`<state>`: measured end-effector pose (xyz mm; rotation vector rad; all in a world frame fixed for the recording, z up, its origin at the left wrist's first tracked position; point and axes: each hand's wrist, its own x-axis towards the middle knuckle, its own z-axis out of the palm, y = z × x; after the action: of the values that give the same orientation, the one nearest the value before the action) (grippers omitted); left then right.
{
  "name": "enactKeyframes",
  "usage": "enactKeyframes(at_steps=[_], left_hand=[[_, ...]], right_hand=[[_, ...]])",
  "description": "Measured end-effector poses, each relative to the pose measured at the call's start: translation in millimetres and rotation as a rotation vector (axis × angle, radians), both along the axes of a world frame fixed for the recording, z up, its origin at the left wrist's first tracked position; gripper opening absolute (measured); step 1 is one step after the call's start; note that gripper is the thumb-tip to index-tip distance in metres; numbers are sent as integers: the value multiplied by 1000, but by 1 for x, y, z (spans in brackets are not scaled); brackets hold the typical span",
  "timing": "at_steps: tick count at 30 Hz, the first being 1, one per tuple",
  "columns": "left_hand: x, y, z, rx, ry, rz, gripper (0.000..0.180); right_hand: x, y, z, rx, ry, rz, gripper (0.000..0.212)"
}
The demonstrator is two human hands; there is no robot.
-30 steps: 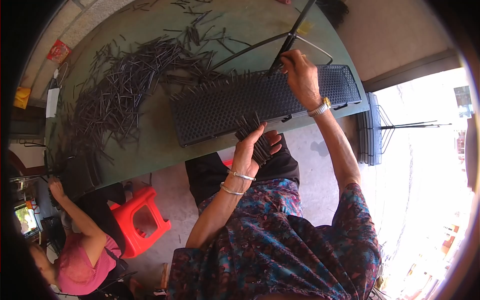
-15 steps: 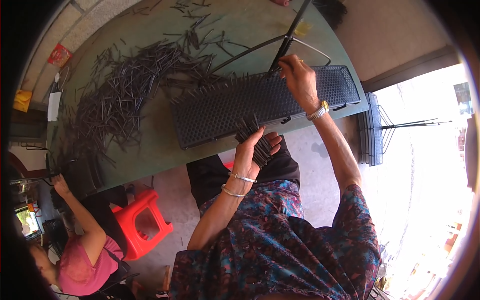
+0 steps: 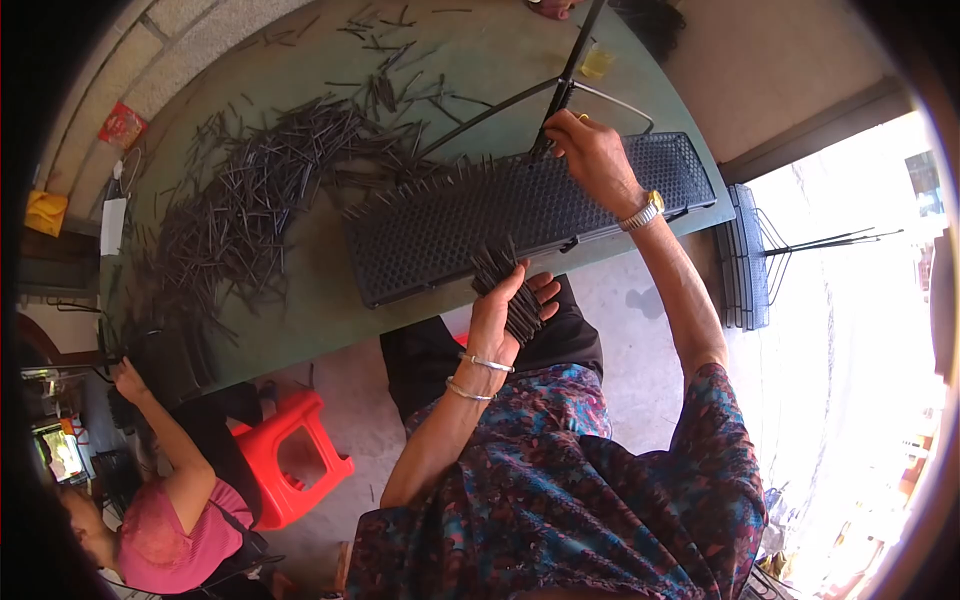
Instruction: Inserting thin metal rods into a perforated component frame.
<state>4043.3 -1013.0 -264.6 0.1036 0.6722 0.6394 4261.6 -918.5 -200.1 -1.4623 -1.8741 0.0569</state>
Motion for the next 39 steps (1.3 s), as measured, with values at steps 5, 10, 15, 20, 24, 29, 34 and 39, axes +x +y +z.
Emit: enactKeyframes(at_steps=[5,10,15,20,24,29,34,39], left_hand=[[0,-1,-2,0,1,-5,23],[1,-2,1,19,48,-18,25],[0,-1,8,87,58,-14,23],[1,-3,10,113,81,22,20],[1,-1,15,116,109,-17,21],[2,-2,17,101,139,-14,20],[2,-2,8,119,103,4,24],[3,-3,13,107,97,8,25]], right_hand=[[3,2,0,-77,85,70,11],[5,4,-15,-108,81,70,10],[5,1,-13,-36,-1,44,13],[4,-5,-10,-39,-1,36,13],[4,-6,-7,-46,-33,-14,14],[-3,2,-7,-56,-94,-44,14],[-5,6,-5,-170,-134,-171,14],[-4,7,-12,-99,-202,-33,13]])
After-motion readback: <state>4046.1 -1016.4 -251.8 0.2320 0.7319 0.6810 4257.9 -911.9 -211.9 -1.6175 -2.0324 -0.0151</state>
